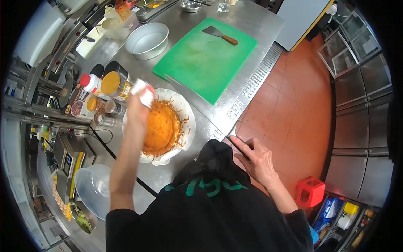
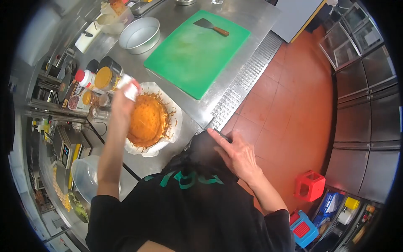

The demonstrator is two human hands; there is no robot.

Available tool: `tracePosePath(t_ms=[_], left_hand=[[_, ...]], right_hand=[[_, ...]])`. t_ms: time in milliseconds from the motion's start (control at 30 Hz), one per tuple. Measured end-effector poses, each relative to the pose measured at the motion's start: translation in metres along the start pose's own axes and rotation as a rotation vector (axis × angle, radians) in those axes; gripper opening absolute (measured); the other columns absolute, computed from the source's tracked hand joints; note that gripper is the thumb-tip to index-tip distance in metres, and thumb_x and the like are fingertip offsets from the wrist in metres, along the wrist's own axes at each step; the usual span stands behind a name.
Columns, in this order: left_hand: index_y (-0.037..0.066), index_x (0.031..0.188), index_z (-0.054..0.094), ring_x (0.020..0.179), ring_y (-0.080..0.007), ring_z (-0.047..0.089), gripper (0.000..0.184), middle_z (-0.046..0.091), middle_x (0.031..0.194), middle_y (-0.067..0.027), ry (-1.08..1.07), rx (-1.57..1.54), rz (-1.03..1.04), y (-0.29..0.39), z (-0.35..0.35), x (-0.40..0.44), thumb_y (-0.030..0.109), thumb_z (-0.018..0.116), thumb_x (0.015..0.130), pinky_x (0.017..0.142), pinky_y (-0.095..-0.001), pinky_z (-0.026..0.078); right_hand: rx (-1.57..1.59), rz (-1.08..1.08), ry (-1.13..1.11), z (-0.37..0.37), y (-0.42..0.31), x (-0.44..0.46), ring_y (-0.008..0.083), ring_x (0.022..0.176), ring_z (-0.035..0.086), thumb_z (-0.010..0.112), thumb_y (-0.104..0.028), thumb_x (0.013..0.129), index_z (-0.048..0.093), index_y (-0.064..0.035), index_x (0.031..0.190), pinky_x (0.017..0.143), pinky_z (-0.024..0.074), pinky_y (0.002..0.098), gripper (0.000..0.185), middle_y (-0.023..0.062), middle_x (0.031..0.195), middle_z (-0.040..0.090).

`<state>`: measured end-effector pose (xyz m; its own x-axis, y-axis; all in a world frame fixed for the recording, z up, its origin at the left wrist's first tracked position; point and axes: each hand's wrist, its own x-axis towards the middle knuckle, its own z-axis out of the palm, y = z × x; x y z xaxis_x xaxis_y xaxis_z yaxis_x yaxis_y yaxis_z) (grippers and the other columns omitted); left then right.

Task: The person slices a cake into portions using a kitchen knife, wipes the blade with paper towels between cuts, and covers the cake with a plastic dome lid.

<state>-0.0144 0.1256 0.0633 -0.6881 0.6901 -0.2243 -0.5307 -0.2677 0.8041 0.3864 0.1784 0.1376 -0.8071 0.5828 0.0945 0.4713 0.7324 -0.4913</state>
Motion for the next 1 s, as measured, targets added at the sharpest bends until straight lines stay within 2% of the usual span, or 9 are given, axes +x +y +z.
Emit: tracePosePath(t_ms=[100, 267, 333, 400, 467, 533, 600, 700, 1000], left_hand=[[-0.002, 0.099, 0.049, 0.081, -0.0282, 0.058, 0.022, 0.057, 0.087, -0.0165, 0.099, -0.27, -0.369, -0.031, 0.029, -0.063, 0.011, 0.048, 0.082, 0.067, -0.041, 0.047], [0.0, 0.11, 0.046, 0.095, -0.0288, 0.057, 0.026, 0.058, 0.099, -0.0183, 0.077, -0.416, -0.323, -0.036, 0.064, -0.091, 0.012, 0.05, 0.087, 0.084, -0.0445, 0.046], [-0.001, 0.114, 0.045, 0.098, -0.0292, 0.057, 0.028, 0.058, 0.103, -0.0182, 0.138, -0.409, -0.236, -0.028, 0.076, -0.09, 0.009, 0.051, 0.089, 0.088, -0.0452, 0.046], [-0.004, 0.12, 0.038, 0.107, -0.0289, 0.056, 0.034, 0.058, 0.11, -0.0181, 0.215, 0.282, 0.492, -0.015, 0.092, -0.093, 0.003, 0.053, 0.091, 0.094, -0.0424, 0.044], [-0.004, 0.119, 0.045, 0.111, -0.0298, 0.055, 0.036, 0.057, 0.117, -0.0158, 0.22, 0.423, 0.697, -0.016, 0.099, -0.094, -0.003, 0.056, 0.085, 0.095, -0.0369, 0.043], [0.0, 0.115, 0.054, 0.116, -0.0317, 0.051, 0.035, 0.056, 0.121, -0.0125, -0.298, 1.173, 1.113, -0.018, 0.102, -0.099, -0.004, 0.056, 0.08, 0.098, -0.0415, 0.04], [0.005, 0.111, 0.061, 0.123, -0.0323, 0.045, 0.038, 0.053, 0.127, -0.0102, -0.417, 1.404, 1.166, -0.018, 0.1, -0.093, -0.007, 0.054, 0.075, 0.103, -0.0468, 0.034], [0.007, 0.117, 0.058, 0.131, -0.0295, 0.037, 0.048, 0.049, 0.134, -0.0079, -0.595, 1.522, 0.911, -0.007, 0.09, -0.084, -0.01, 0.05, 0.073, 0.108, -0.0505, 0.025], [0.006, 0.127, 0.05, 0.129, -0.0313, 0.039, 0.059, 0.048, 0.134, -0.0121, -0.574, 1.927, 1.027, -0.016, 0.032, 0.02, -0.013, 0.049, 0.071, 0.103, -0.048, 0.035]], right_hand=[[-0.132, -0.044, 0.137, 0.001, -0.001, 0.01, 0.0194, 0.068, 0.054, 0.07, -0.01, 0.075, 0.058, -0.0279, 0.123, 0.053, 0.0468, 0.032, 0.052, 0.0044, 0.08, 0.051], [-0.237, -0.132, 0.175, 0.011, 0.007, 0.015, 0.0183, 0.068, 0.053, 0.068, -0.008, 0.076, 0.06, -0.0301, 0.12, 0.051, 0.0466, 0.0311, 0.05, 0.0034, 0.082, 0.051], [-0.279, -0.157, 0.145, 0.012, 0.013, 0.014, 0.0186, 0.071, 0.051, 0.065, -0.003, 0.07, 0.054, -0.0343, 0.127, 0.046, 0.0459, 0.0307, 0.067, 0.0051, 0.082, 0.046], [-0.294, -0.159, 0.143, 0.009, 0.015, 0.016, 0.0181, 0.07, 0.051, 0.065, -0.003, 0.069, 0.054, -0.0341, 0.127, 0.046, 0.0459, 0.0299, 0.067, 0.005, 0.081, 0.045], [-0.307, -0.155, 0.138, 0.005, 0.016, 0.017, 0.0177, 0.07, 0.05, 0.065, -0.003, 0.068, 0.055, -0.034, 0.127, 0.046, 0.0459, 0.0291, 0.067, 0.0048, 0.08, 0.044], [-0.365, -0.189, 0.112, -0.003, 0.015, 0.02, 0.0167, 0.07, 0.049, 0.066, -0.007, 0.069, 0.055, -0.0331, 0.126, 0.047, 0.0457, 0.0264, 0.064, 0.0042, 0.08, 0.043], [-0.406, -0.221, 0.107, -0.015, 0.016, 0.02, 0.0162, 0.07, 0.048, 0.065, -0.008, 0.069, 0.056, -0.033, 0.126, 0.047, 0.0457, 0.0258, 0.063, 0.0036, 0.08, 0.043], [-0.49, -0.262, 0.106, -0.023, 0.028, 0.016, 0.0154, 0.071, 0.048, 0.064, -0.009, 0.07, 0.056, -0.0327, 0.126, 0.047, 0.0456, 0.0247, 0.061, 0.0026, 0.081, 0.043], [-0.537, -0.22, 0.131, -0.047, 0.05, 0.003, 0.0169, 0.071, 0.049, 0.064, -0.004, 0.066, 0.059, -0.031, 0.123, 0.048, 0.046, 0.0267, 0.063, 0.0031, 0.084, 0.047]])
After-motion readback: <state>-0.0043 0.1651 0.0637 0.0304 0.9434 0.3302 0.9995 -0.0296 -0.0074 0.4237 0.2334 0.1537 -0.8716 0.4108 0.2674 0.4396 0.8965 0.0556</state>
